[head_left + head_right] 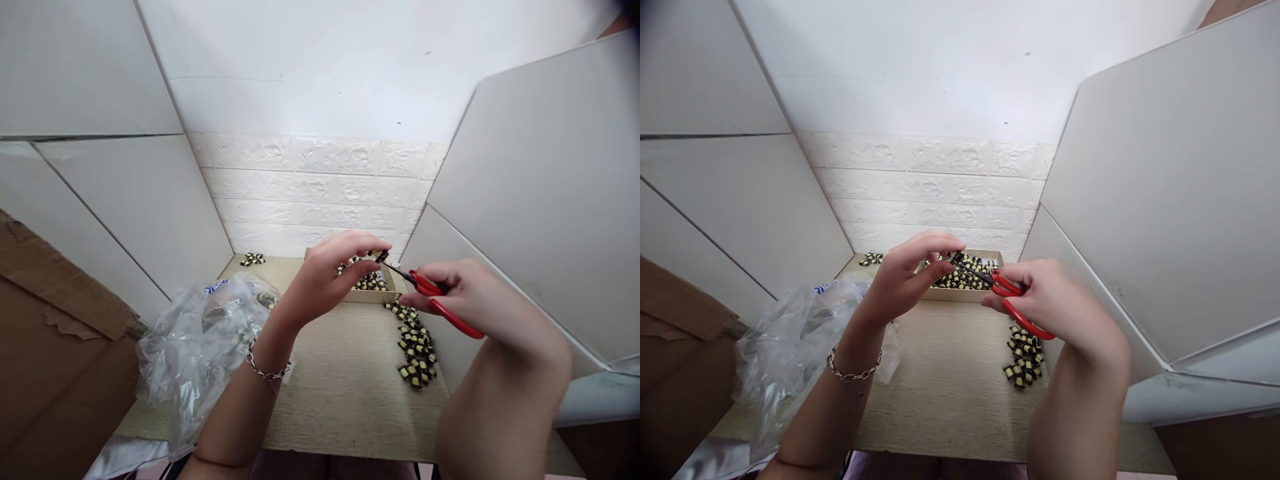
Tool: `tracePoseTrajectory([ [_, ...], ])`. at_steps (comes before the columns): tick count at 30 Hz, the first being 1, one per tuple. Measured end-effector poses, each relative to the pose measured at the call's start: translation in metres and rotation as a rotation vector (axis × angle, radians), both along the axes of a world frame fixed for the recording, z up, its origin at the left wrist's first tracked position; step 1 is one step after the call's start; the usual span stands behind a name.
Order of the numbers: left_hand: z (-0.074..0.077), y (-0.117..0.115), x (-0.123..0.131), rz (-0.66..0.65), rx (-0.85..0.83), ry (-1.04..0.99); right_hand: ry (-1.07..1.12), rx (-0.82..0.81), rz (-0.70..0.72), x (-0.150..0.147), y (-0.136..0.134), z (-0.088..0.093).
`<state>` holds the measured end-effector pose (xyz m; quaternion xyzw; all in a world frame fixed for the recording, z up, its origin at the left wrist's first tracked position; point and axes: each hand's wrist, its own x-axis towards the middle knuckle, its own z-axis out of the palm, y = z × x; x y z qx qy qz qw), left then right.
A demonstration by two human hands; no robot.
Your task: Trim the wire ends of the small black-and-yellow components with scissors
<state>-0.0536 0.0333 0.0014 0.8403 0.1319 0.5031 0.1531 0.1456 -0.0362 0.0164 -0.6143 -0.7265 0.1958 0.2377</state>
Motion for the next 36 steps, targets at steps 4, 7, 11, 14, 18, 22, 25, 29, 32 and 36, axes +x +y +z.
tracePoseTrajectory([
  [4,-0.0003,0.0001,0.0,-0.035,-0.03,-0.004,-0.01,0.019,0.014,-0.0009,0.0003,0.0006],
  [7,-0.0002,-0.0003,0.0001,-0.034,-0.062,0.01,-0.02,0.023,0.02,-0.0019,-0.0004,0.0012],
  [11,-0.0001,-0.0008,0.0011,-0.044,-0.094,0.026,-0.02,0.007,0.01,-0.0023,-0.0015,0.0018],
  [14,-0.0004,-0.0006,0.0019,-0.054,-0.101,0.032,-0.016,0.001,0.006,-0.0023,-0.0017,0.0021],
  [18,-0.0025,0.0011,0.0026,-0.081,-0.113,0.033,-0.006,-0.009,0.001,-0.0025,-0.0013,0.0021],
  [22,-0.0054,0.0033,0.0034,-0.146,-0.169,0.019,-0.005,-0.009,-0.004,-0.003,-0.0013,0.0015],
  [25,-0.0066,0.0039,0.0041,-0.2,-0.227,0.004,0.004,-0.008,0.001,-0.0036,-0.0015,0.0014],
  [29,-0.0072,0.0035,0.0052,-0.201,-0.256,-0.024,0.043,0.012,-0.003,-0.0027,-0.0017,0.0019],
  [32,-0.0074,0.0038,0.006,-0.12,-0.217,-0.063,0.115,0.025,0.01,-0.0002,-0.0018,0.0018],
  [36,-0.0065,0.0046,0.0064,0.14,0.052,-0.09,0.157,-0.006,0.036,0.0025,-0.0015,0.0008],
])
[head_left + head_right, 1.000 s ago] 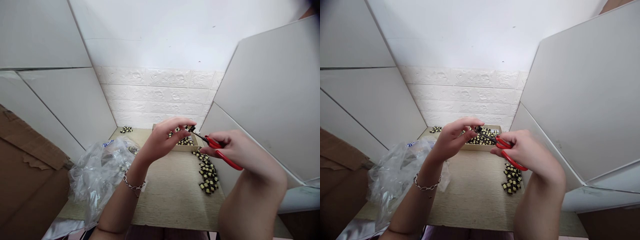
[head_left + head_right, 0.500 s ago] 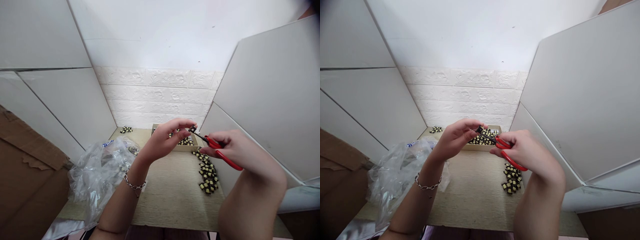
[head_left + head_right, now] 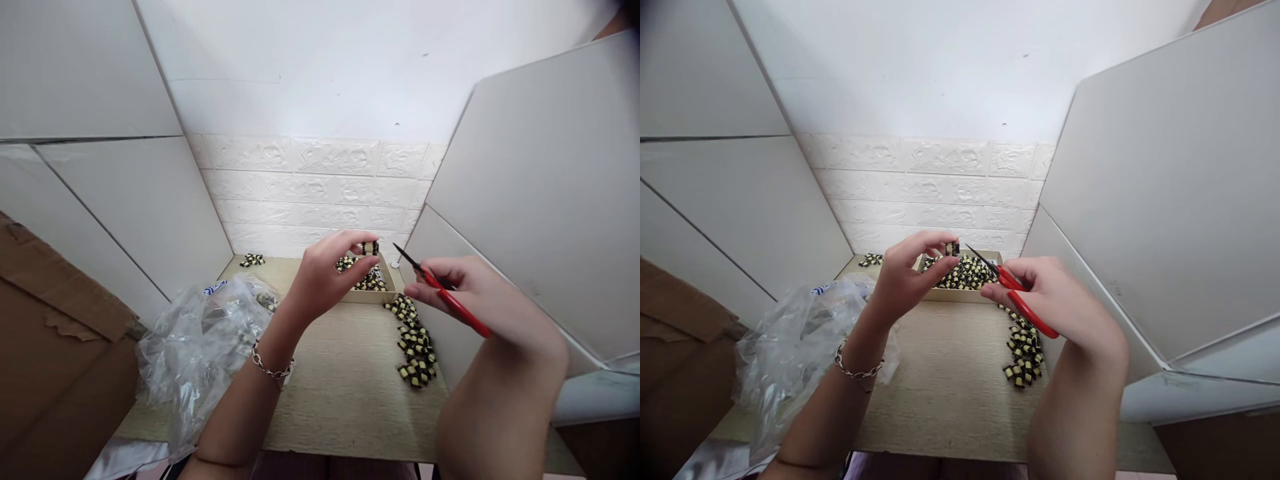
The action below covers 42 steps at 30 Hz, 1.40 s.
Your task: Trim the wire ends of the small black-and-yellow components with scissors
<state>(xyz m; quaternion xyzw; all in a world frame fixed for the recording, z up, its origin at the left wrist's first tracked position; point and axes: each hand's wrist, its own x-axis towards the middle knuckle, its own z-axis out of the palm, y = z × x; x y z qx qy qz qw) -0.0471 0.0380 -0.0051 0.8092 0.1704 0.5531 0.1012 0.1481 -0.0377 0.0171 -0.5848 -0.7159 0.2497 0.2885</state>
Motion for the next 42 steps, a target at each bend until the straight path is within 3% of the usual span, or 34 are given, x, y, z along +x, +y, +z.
tracePoseTrajectory([
  [3,0.002,0.0,-0.001,0.102,0.163,0.002,-0.033,-0.027,0.009,-0.001,0.0,0.001],
  [7,0.003,0.0,-0.003,0.148,0.223,0.049,-0.07,-0.043,0.041,-0.005,-0.001,0.004],
  [21,0.005,-0.002,-0.007,0.239,0.276,0.187,-0.092,-0.091,0.128,-0.008,0.004,0.003],
  [42,-0.004,0.011,-0.001,0.243,0.222,0.27,-0.071,-0.207,0.203,-0.005,0.024,-0.006],
])
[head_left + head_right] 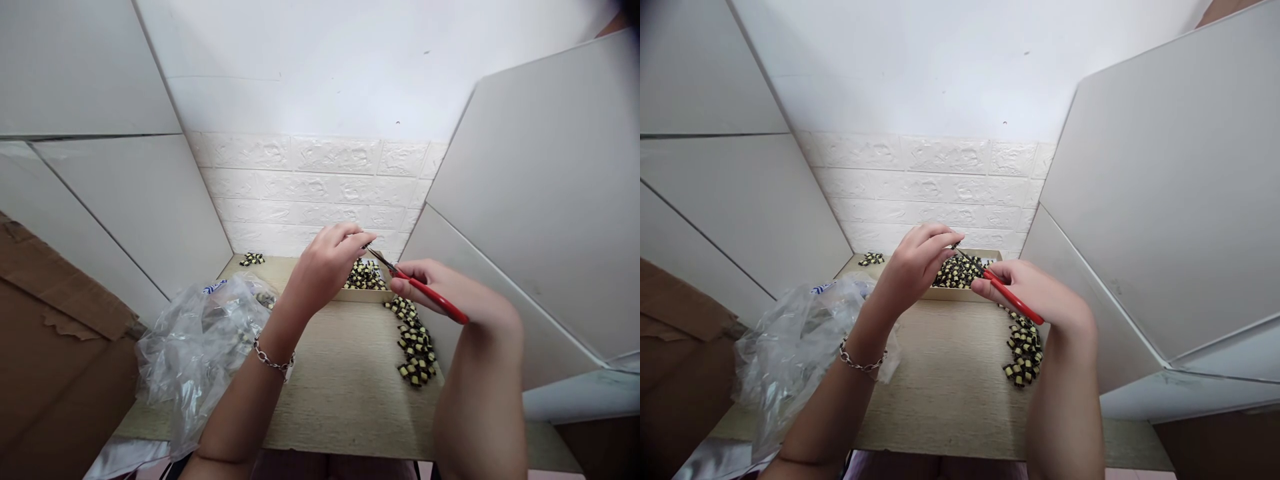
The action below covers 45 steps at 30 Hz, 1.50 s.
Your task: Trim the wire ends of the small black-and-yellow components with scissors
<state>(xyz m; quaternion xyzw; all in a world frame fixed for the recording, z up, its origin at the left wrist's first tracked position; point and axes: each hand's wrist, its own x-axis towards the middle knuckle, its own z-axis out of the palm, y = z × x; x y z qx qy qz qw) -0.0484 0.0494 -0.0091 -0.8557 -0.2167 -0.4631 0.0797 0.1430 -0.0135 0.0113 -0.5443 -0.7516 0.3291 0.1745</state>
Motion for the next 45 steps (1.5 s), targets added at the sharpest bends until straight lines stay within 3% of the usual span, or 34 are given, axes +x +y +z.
tracePoseTrajectory([
  [17,-0.0016,0.0052,-0.0016,0.012,0.001,0.027,0.033,0.05,0.01,0.002,0.0028,-0.0042],
  [26,0.0033,-0.001,-0.0039,-0.005,0.066,-0.068,0.09,0.111,0.048,0.0004,-0.0028,-0.0012],
  [45,0.0023,-0.0016,-0.003,-0.016,0.101,-0.091,0.053,0.084,0.071,-0.0059,-0.0039,0.0013],
])
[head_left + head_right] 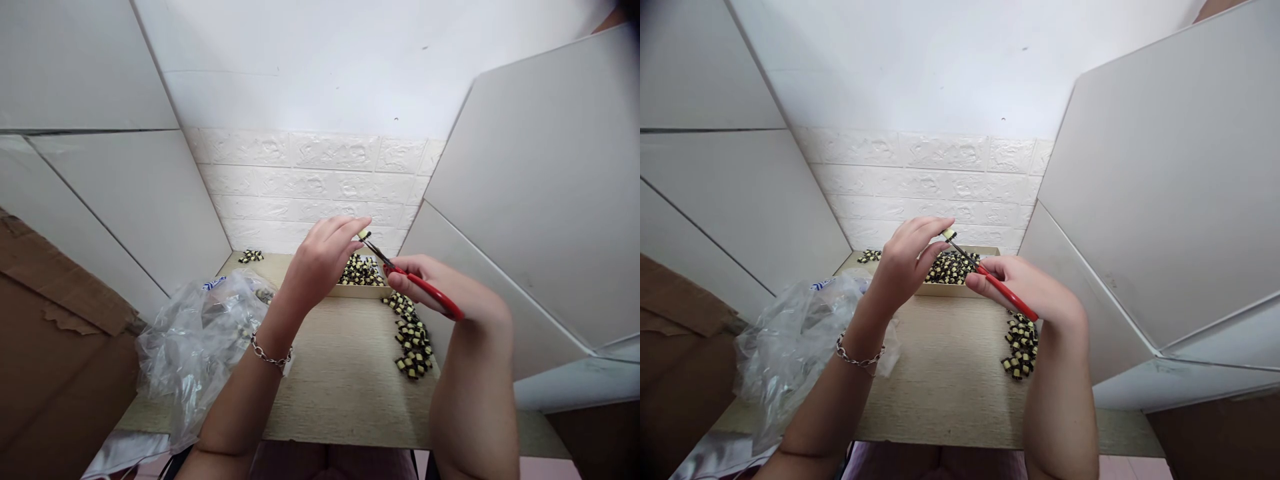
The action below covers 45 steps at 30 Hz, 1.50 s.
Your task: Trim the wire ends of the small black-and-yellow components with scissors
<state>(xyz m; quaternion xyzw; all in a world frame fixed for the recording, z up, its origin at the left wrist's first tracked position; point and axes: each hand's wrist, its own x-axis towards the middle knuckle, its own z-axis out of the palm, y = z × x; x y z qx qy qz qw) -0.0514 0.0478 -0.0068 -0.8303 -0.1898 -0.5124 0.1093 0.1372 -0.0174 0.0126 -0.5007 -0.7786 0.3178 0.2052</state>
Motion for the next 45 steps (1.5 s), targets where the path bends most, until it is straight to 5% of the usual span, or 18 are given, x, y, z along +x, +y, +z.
tracePoseTrajectory([
  [19,0.0006,-0.0012,-0.0017,0.0,-0.031,0.026,-0.028,0.002,-0.039,-0.0024,-0.0004,0.0009],
  [34,-0.0055,0.0007,-0.0002,0.199,0.053,0.166,-0.061,0.003,-0.08,-0.0031,-0.0013,0.0014],
  [45,-0.0058,0.0046,0.001,0.127,0.007,0.136,-0.071,-0.041,-0.102,-0.0006,-0.0047,0.0021],
])
